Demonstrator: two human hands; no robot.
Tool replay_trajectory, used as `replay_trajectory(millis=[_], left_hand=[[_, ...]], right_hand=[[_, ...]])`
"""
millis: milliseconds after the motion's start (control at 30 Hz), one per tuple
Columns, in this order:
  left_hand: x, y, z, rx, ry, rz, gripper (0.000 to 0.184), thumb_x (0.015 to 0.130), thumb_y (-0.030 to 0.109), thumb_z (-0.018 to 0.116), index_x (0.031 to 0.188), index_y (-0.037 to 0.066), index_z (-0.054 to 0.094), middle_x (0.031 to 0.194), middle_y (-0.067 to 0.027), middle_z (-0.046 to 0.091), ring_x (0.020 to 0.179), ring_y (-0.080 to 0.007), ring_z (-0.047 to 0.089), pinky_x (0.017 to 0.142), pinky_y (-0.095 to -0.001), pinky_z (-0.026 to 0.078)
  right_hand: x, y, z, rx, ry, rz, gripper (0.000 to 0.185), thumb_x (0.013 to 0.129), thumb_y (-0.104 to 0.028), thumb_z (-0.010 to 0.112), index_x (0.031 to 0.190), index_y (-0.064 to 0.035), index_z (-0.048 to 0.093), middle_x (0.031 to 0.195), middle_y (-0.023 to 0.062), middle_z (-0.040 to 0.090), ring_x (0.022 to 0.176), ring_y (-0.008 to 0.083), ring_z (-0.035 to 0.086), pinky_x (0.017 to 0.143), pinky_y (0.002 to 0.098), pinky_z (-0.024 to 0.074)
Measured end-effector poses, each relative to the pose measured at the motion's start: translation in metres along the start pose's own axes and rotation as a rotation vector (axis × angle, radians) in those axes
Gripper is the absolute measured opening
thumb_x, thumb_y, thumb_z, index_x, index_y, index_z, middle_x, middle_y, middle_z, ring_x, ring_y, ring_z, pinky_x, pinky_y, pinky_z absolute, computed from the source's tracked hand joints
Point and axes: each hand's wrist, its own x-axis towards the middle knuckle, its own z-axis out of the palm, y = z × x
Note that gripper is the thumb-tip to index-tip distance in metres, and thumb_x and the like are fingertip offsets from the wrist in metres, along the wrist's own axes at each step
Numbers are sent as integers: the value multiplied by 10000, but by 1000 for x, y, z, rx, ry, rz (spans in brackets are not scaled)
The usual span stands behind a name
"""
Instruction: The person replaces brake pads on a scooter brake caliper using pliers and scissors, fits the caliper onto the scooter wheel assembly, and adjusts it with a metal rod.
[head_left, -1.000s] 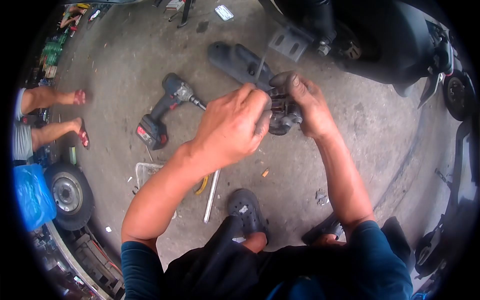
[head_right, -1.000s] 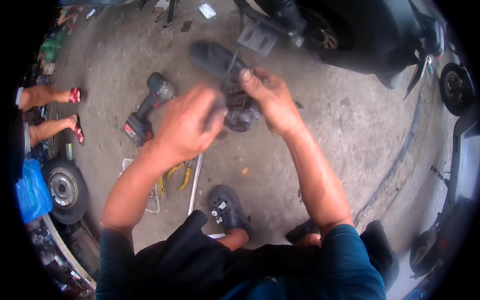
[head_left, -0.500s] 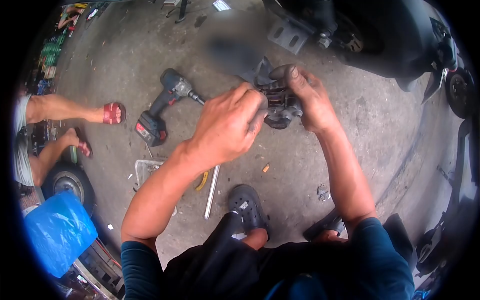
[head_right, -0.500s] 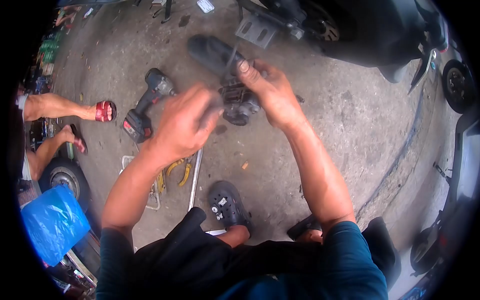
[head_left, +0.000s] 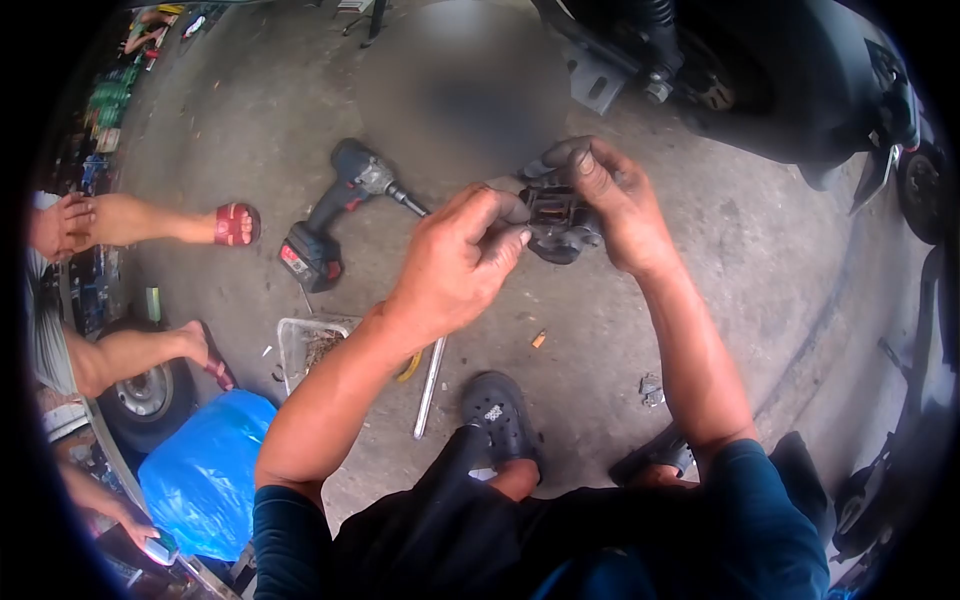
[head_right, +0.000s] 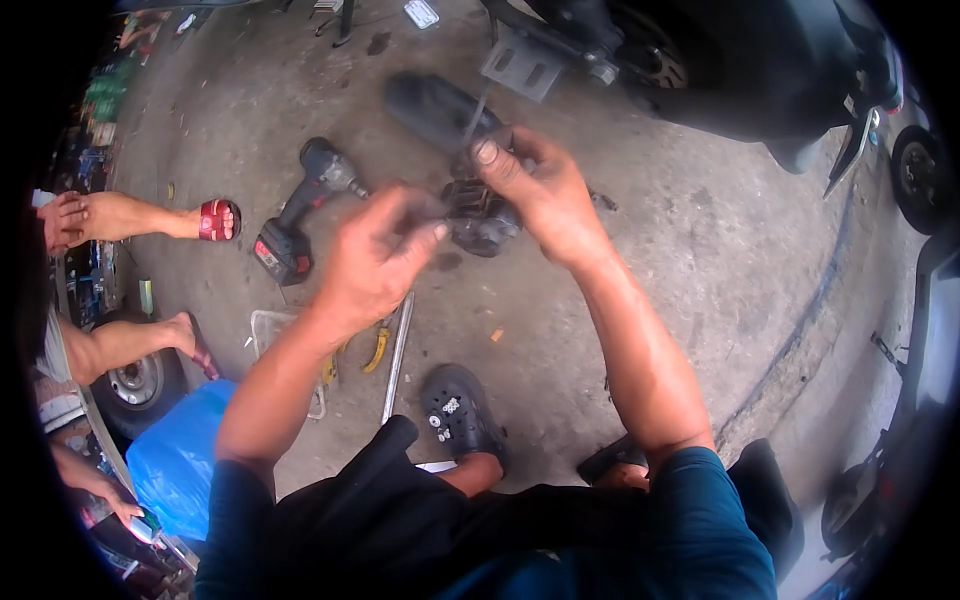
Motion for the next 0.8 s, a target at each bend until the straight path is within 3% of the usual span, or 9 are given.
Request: replay_trajectory(millis=[233,333,433,500,567,633,733,800], left_hand=[[-1,0,-1,-138,33,-126,229,848,17,673,1056,-9,582,873,-79,609,741,-111,593,657,-274,484],[-9,-8,-2,-146,101,-104,247,853,29,672,1076,-7,574,847,-58,609,745,-93,573,669,-262,482],[-36,-25,-6,-31,184,-260,192,868,29,662,1043,3,590,841,-46,612,757,-89,567,674,-264,481],[-78,-64,-3,-13,238,-352,175,865,57,661,1021,7,601,859,-72,634,765,-140,608,693,-304,500],[-128,-107,-5,118,255,-463,172,855,93,665,995,9,610,902,-103,651,796,-203,641,721,-352,515],[-177,-133,-8,340,225,-603,189,839,137,672,966,8,618,967,-139,663,848,-276,668,759,-411,525],[-209,-130,-19,598,151,-720,311,808,214,688,1025,9,602,1149,-229,609,1063,-399,603,881,-489,484],[-234,-136,-10,834,64,-642,341,807,221,691,1057,16,582,1205,-259,551,1138,-429,539,938,-502,445]], right_hand=[[3,2,1,117,-18,30,594,907,-535,622,1135,13,627,998,121,684,888,179,660,802,291,530],[4,3,-1,89,-13,28,597,917,-535,603,1148,15,623,994,124,685,878,183,664,798,300,535],[6,10,-3,42,30,19,599,927,-537,582,1160,14,614,985,128,687,867,189,672,784,308,541],[3,9,-7,33,36,39,601,932,-537,571,1171,12,607,979,131,688,862,195,677,775,313,544],[1,9,-10,130,0,32,595,916,-474,639,1213,40,610,1028,128,690,945,176,640,857,297,493],[4,16,-13,154,-11,42,576,924,-488,623,1184,26,618,1006,125,690,879,173,659,794,279,510],[5,16,-10,114,-10,45,580,924,-521,608,1144,15,623,959,119,684,811,159,663,719,245,510],[6,19,-8,106,-19,52,588,925,-530,602,1149,14,623,951,116,682,814,161,663,723,248,508]])
